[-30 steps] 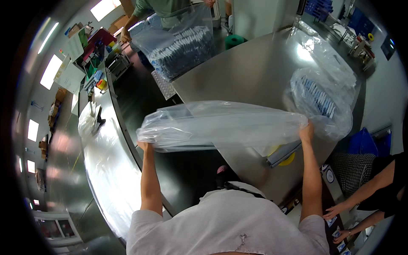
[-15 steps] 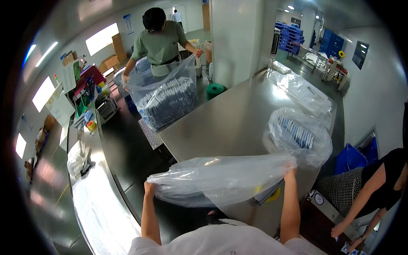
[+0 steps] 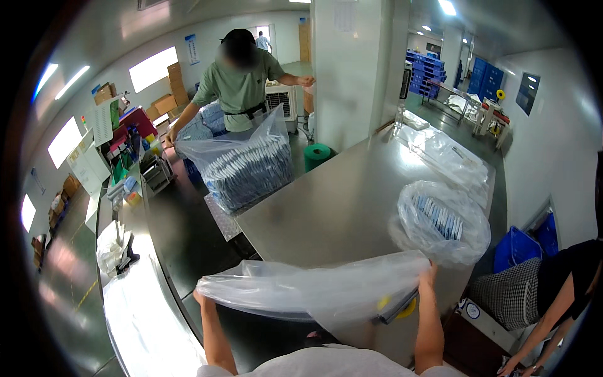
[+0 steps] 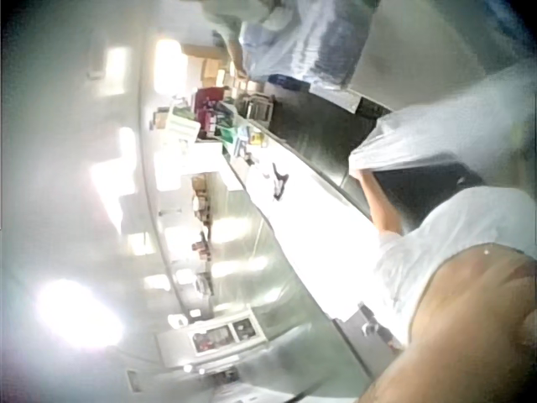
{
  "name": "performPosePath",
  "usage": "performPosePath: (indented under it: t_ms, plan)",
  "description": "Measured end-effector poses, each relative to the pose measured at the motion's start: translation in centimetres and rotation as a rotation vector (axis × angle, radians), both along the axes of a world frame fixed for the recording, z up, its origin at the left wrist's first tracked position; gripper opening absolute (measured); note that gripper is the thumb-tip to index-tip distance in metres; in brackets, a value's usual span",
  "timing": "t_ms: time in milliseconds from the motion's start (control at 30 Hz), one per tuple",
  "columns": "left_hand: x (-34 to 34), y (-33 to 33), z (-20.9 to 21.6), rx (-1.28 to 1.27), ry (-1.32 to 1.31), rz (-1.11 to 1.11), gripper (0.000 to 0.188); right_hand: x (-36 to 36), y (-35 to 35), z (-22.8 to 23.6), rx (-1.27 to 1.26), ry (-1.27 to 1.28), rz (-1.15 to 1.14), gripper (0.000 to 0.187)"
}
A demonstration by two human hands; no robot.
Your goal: The person repeatedly takes small, individually wrapped items from a large plastic bag and places them onto a conveyor belt. Another person is visible in the background working at a separate station. The camera is extremely unstable throughout the process.
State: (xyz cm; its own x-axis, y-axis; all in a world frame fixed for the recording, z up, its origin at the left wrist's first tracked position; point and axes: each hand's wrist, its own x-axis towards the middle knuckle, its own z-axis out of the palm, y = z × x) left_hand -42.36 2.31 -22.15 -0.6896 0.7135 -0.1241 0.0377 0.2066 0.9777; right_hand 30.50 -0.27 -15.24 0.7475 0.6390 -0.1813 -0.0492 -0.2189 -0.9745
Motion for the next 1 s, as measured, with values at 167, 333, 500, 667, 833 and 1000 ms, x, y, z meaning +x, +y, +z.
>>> performPosePath:
  t_ms: [167,333,500,667,833,1000]
  plan:
    - [-4.5,-1.7,-7.8,0.400,-0.394,0.051,0.017,1.2,0.3,-6.9,0.011,0.215,-0.040,0.039]
    - [2.6,5.5,-10.1,-0.320,-0.266,-0.316,0.023,7.9,4.6,-15.0,-0.514,-0.269,0.413,0.051]
    - [9.8,24.9,10.6,0.079,0.261,-0.218,0.035,-2.2,19.2,9.8,-0.267,-0.776,0.652,0.059]
    - [14.4,23.5,33.8,0.977,0.285,-0.253,0.032,5.5,10.0,31.0,0.718,-1.374,0.019,0.048]
    - [11.0,25.5,16.7,0.639,0.419,-0.472,0.041,11.4,4.0,14.3,-0.042,-1.530,0.200,0.041]
    - [6.6,14.3,-3.1,0.149,0.026,-0.865,0.039,8.6,-0.6,2.4,-0.575,-0.831,0.677,0.039]
